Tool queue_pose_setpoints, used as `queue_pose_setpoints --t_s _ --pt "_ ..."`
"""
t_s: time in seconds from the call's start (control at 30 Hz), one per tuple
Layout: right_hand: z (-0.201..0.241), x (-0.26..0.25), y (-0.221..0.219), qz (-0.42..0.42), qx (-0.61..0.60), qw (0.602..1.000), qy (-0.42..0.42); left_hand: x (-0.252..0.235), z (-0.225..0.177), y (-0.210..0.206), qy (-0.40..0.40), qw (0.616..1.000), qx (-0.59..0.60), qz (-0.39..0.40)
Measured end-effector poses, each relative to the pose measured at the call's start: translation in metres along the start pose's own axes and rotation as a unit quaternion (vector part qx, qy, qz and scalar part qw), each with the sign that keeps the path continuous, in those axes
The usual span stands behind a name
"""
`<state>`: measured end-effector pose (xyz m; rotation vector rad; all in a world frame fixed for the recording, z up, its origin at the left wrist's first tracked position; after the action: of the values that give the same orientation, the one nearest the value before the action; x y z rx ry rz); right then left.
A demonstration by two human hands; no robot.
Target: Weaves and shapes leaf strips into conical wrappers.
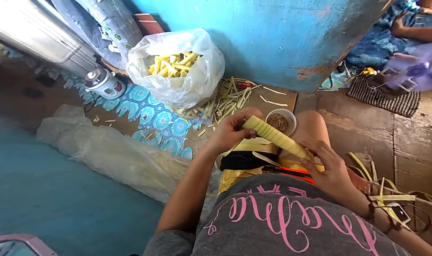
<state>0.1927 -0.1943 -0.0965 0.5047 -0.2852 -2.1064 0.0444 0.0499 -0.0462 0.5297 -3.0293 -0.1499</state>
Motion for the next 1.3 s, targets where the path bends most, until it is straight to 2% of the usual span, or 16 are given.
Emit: queue_pose_setpoints --t_s 0.13,0.27,0.33,0.43,0.5,0.57,0.6,0.67,0.77,0.87,0.93,0.97,1.07,1.2,1.23,1.3 --pt "0.001 -0.001 -0.004 0.033 -0.346 0.877 -0.332 0.0 0.003 0.002 -0.011 1.0 0.01 0.023" --pt "0.001 0.005 0.0 0.01 -0.02 0.999 -0.033 0.0 0.001 0.004 0.012 1.0 0.023 -0.004" --pt "0.003 0.006 0.0 0.02 -0.117 0.989 -0.093 0.0 0.0 0.004 0.004 1.0 0.026 0.001" --pt "0.008 0.005 -0.005 0.062 -0.427 0.833 -0.347 0.0 0.001 0.005 -0.014 0.999 0.045 0.023" --pt "0.011 0.005 -0.002 0.038 -0.348 0.898 -0.268 -0.001 0.001 0.005 -0.001 0.998 0.056 0.011" --pt "0.009 0.006 0.001 0.009 -0.09 0.994 -0.062 -0.001 0.002 0.006 0.018 0.998 0.06 -0.014" --pt "0.007 0.006 0.001 -0.009 -0.004 1.0 0.004 -0.001 0.002 0.007 0.018 0.998 0.059 -0.016" --pt "0.006 0.005 0.0 0.02 -0.113 0.99 -0.083 -0.002 0.002 0.007 0.003 0.998 0.06 0.003" --pt "0.006 0.007 -0.006 0.052 -0.36 0.873 -0.324 -0.001 0.004 0.007 -0.013 0.998 0.061 0.025" --pt "0.007 0.008 0.0 0.02 -0.083 0.992 -0.09 -0.002 0.006 0.008 -0.003 0.998 0.055 0.009" --pt "0.005 0.009 0.001 -0.008 0.024 1.0 0.014 -0.002 0.006 0.008 0.01 0.999 0.053 -0.001" --pt "0.004 0.009 0.001 0.003 -0.06 0.997 -0.051 -0.003 0.007 0.008 0.009 0.999 0.052 0.003" --pt "0.003 0.008 -0.004 0.033 -0.369 0.875 -0.311 -0.003 0.009 0.008 0.002 0.999 0.042 0.015" --pt "0.002 0.009 0.0 -0.003 -0.03 0.999 -0.027 -0.002 0.007 0.006 0.025 0.999 0.04 -0.015" --pt "0.002 0.009 0.001 -0.007 -0.014 1.0 -0.013 -0.002 0.006 0.005 0.03 0.999 0.042 -0.019" --pt "0.003 0.008 -0.001 0.014 -0.228 0.954 -0.197 -0.002 0.006 0.006 0.022 0.998 0.048 -0.017"
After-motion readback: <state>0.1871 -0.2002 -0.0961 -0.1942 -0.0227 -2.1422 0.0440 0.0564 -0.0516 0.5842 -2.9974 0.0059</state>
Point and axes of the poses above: each hand's wrist, its own x-axis away from the middle knuckle, its own y-axis out of the back of the hand, z = x × y, the point moved 3 cm from there along -x, towards the middle knuckle, and after that the axes turned 1 degree about x, right-handed, at the moved point
